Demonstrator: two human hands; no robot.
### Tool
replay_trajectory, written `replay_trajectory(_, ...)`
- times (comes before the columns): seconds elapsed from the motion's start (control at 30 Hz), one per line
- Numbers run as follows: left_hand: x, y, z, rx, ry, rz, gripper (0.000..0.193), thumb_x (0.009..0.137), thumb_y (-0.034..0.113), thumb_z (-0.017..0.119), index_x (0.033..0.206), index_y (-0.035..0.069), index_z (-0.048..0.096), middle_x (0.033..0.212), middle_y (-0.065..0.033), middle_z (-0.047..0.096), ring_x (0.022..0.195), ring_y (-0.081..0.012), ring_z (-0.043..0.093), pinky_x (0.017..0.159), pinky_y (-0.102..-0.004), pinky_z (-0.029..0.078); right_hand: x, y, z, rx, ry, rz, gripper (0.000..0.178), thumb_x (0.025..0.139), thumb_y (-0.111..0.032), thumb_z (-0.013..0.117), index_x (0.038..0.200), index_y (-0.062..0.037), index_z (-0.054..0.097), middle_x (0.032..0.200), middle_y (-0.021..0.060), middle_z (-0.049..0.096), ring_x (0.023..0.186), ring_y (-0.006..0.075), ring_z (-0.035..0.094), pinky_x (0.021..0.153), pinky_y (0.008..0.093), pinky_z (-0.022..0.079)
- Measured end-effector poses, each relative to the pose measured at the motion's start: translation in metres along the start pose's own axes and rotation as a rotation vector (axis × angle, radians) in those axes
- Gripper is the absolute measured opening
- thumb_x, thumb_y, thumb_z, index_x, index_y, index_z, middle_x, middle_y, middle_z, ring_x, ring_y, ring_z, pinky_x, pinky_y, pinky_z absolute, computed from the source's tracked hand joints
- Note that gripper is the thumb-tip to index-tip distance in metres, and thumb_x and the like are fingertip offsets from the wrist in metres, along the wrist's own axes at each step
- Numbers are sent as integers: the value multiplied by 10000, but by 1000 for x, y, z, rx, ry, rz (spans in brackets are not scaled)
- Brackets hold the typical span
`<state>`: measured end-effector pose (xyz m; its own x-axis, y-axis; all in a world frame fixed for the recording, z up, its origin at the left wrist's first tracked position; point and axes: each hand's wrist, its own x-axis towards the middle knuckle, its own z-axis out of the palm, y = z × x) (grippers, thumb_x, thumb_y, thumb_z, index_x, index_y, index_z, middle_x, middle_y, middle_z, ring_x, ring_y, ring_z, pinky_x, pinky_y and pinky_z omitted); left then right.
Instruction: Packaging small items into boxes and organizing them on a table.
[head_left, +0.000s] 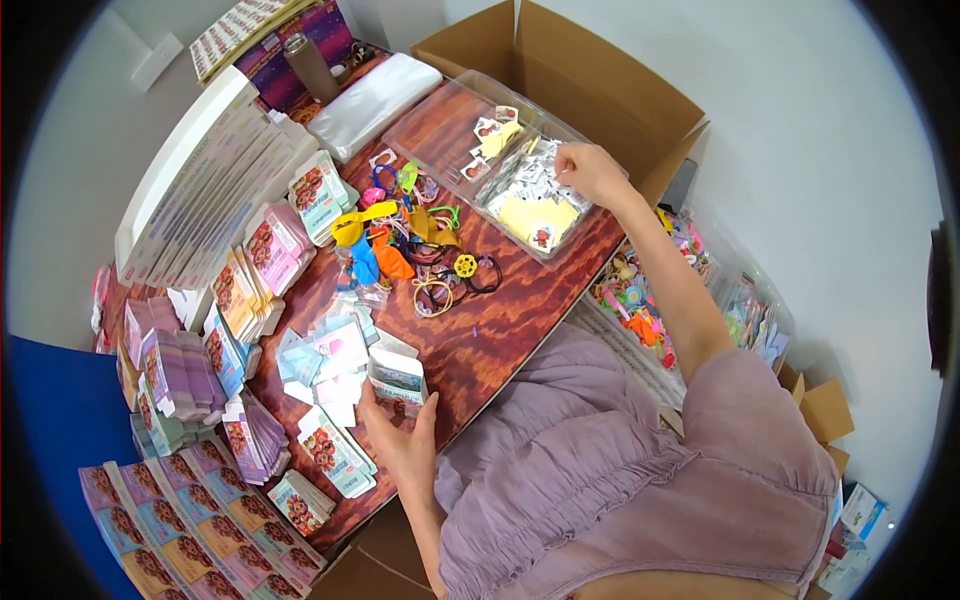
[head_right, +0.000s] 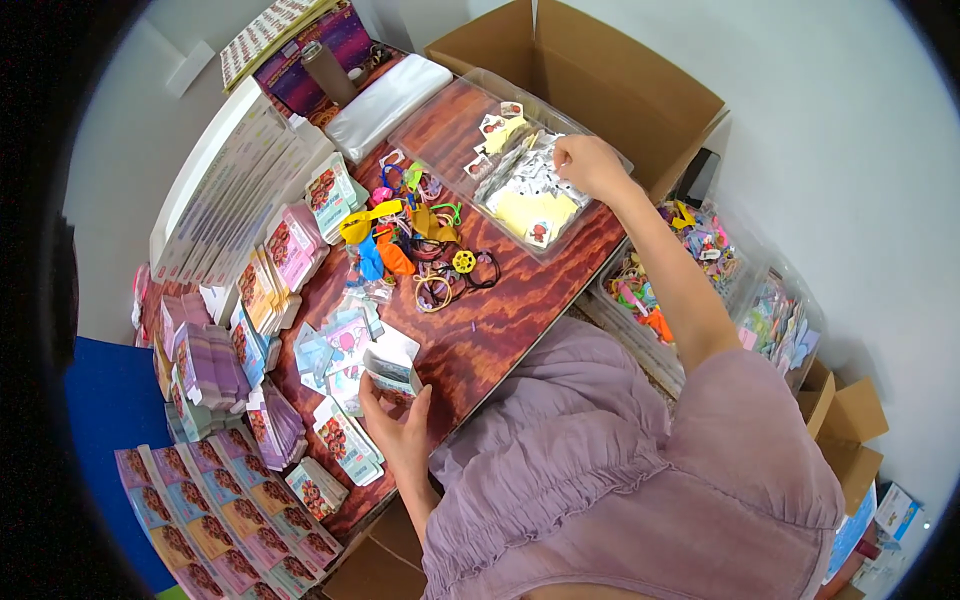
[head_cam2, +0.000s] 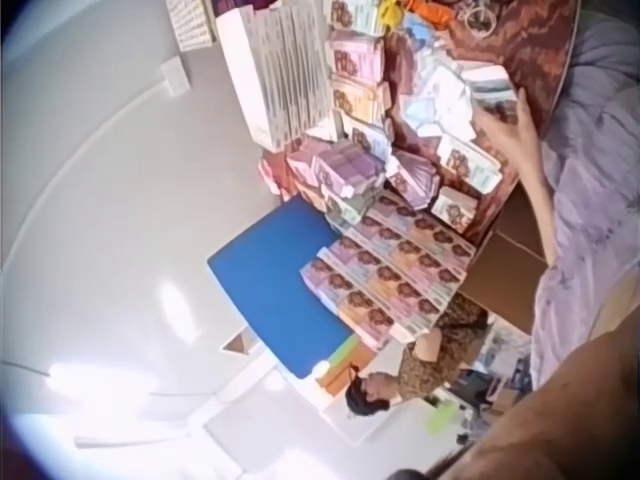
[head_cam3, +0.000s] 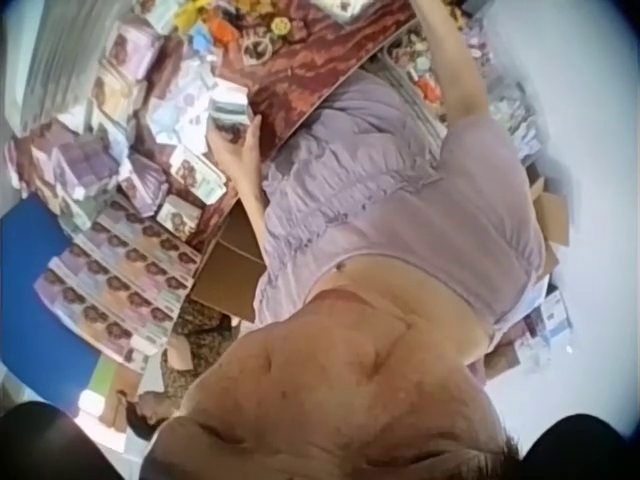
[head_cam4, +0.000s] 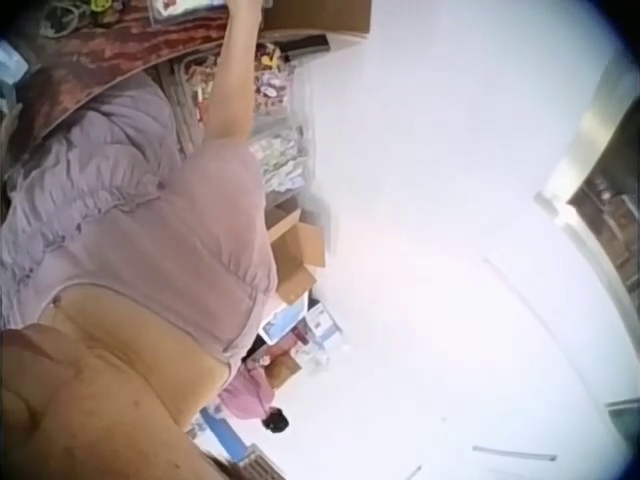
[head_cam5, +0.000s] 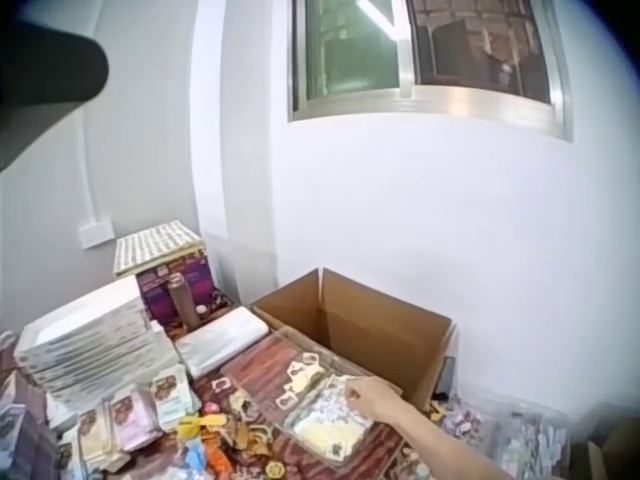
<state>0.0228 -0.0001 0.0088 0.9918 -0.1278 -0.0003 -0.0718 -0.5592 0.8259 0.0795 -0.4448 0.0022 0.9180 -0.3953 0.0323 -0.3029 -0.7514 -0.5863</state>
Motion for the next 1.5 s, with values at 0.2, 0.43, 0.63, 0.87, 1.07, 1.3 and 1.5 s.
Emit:
replay_trajectory(0.2, -5, 1, -6, -152, -2, -114, 829, 734, 68, 847, 1420, -13, 389, 1234, -129, 504, 1022, -201, 546, 764, -296, 567, -7, 0, -6, 284, 170, 29, 122, 782, -66, 727, 846, -39, 627, 714, 0, 575, 680, 93, 532, 626, 282, 445)
replay_trajectory(0.43, -3, 12, -4, -59, -17, -89, 805, 761, -2, 802, 1439, -25, 368, 1263, -133, 539, 1082, -197, 585, 821, -295, 541, -51, -50, 13, 303, -102, 64, 218, 776, -66, 728, 982, -31, 666, 718, 25, 590, 693, 121, 562, 650, 303, 451)
replay_trajectory(0.63, -5, 8, -7, -83, -10, -93, 814, 758, 8, 808, 1442, -26, 368, 1259, -142, 542, 1084, -206, 586, 846, -310, 544, -59, -64, 13, 35, -111, -2, 279, 755, -110, 735, 1005, -26, 644, 723, 89, 597, 699, 204, 595, 669, 350, 462)
replay_trajectory(0.87, -4, 10, -3, -152, -20, -115, 825, 738, 75, 844, 1419, -27, 388, 1264, -138, 503, 1059, -230, 558, 791, -317, 544, -51, -77, 46, -195, 62, 20, 270, 734, -175, 755, 951, -64, 639, 857, 136, 683, 847, 323, 665, 739, 429, 495)
replay_trajectory(1.07, -4, 5, -4, -124, 5, -67, 814, 745, 82, 841, 1415, -26, 393, 1267, -143, 503, 1104, -243, 557, 807, -332, 545, -44, -70, 47, -123, 12, 97, 226, 733, -188, 765, 857, -66, 620, 819, 114, 677, 777, 263, 667, 651, 397, 481)
replay_trajectory(1.3, 1, 9, -7, 123, 36, 146, 793, 721, 79, 835, 1396, -5, 428, 1249, -211, 536, 1127, -367, 554, 930, -411, 466, -40, -62, 2, 530, -11, 138, 210, 754, -114, 814, 826, -81, 620, 664, -45, 549, 588, 38, 468, 503, 236, 334)
replay_trajectory(1.5, 3, 24, 2, 106, -60, 141, 808, 722, 113, 836, 1408, 23, 418, 1266, -206, 539, 1141, -377, 547, 933, -423, 470, -51, -105, -4, 987, -509, 159, 173, 801, -87, 769, 848, -94, 603, 730, -45, 610, 599, 3, 496, 463, 188, 312)
